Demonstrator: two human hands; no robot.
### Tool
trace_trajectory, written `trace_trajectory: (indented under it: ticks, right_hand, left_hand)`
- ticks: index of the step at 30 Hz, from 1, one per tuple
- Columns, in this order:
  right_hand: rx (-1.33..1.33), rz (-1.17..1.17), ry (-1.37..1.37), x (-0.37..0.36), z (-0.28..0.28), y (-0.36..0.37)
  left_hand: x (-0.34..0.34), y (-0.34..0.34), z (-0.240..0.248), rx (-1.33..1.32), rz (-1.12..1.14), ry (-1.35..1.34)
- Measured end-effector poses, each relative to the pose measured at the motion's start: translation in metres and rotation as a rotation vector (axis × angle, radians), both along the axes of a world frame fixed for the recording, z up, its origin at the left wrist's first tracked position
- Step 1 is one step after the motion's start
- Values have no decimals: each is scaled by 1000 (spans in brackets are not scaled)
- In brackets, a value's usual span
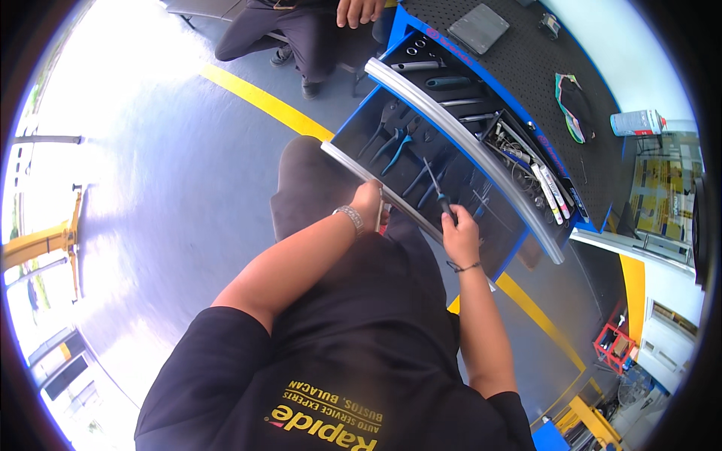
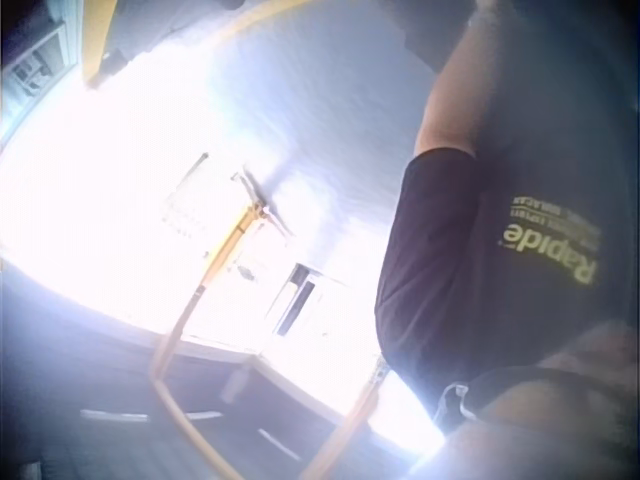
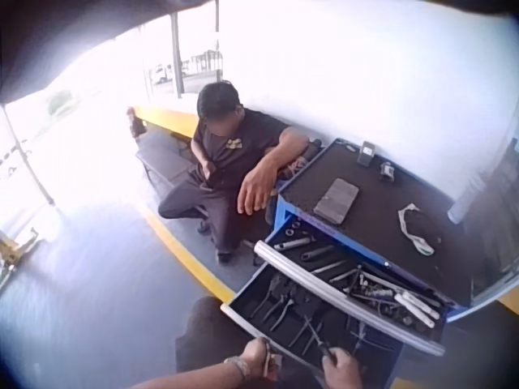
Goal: The person holds a metal socket and uses a thin wire to clean the inside of the socket. They repeatedly insert the wire into the socket and rotate it to remove debris. The person briefly opens a tool drawer to retrieve a pair of pliers, uses them to pull the wire, and then returns the pliers to the drawer.
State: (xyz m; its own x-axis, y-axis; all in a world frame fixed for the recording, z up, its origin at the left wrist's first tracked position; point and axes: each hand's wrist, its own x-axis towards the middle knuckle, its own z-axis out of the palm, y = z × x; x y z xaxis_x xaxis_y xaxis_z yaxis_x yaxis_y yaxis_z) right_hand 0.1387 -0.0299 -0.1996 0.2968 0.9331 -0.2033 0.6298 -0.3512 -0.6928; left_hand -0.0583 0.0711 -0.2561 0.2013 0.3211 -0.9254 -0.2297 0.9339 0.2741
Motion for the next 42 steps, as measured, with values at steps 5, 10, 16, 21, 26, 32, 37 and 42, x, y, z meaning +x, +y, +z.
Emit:
trace_trajectory:
  ticks: [5,10,16,21,26,32,37,42]
  right_hand:
    - [12,55,154,-13,-35,51]
    - [156,200,-96,-40,-46,89]
    - [219,375,-387,-50,-73,153]
    - [-36,230,-465,-71,-69,186]
    - [-237,4,-354,-82,-42,211]
    - [-464,108,-258,-51,-34,232]
    - [-26,467,-701,-56,-42,188]
    - [-83,568,-778,-61,-46,199]
  left_hand:
    - [-15,-13,-6,-68,-83,70]
    - [-25,-18,3,-60,-43,79]
    - [-27,-14,15,-47,-164,82]
    - [-32,-10,13,-34,-189,113]
    - [-36,-8,13,-40,-222,95]
    - [-54,6,46,-55,-542,20]
    - [-71,28,53,920,-1072,479]
    - [-72,29,50,959,-1149,628]
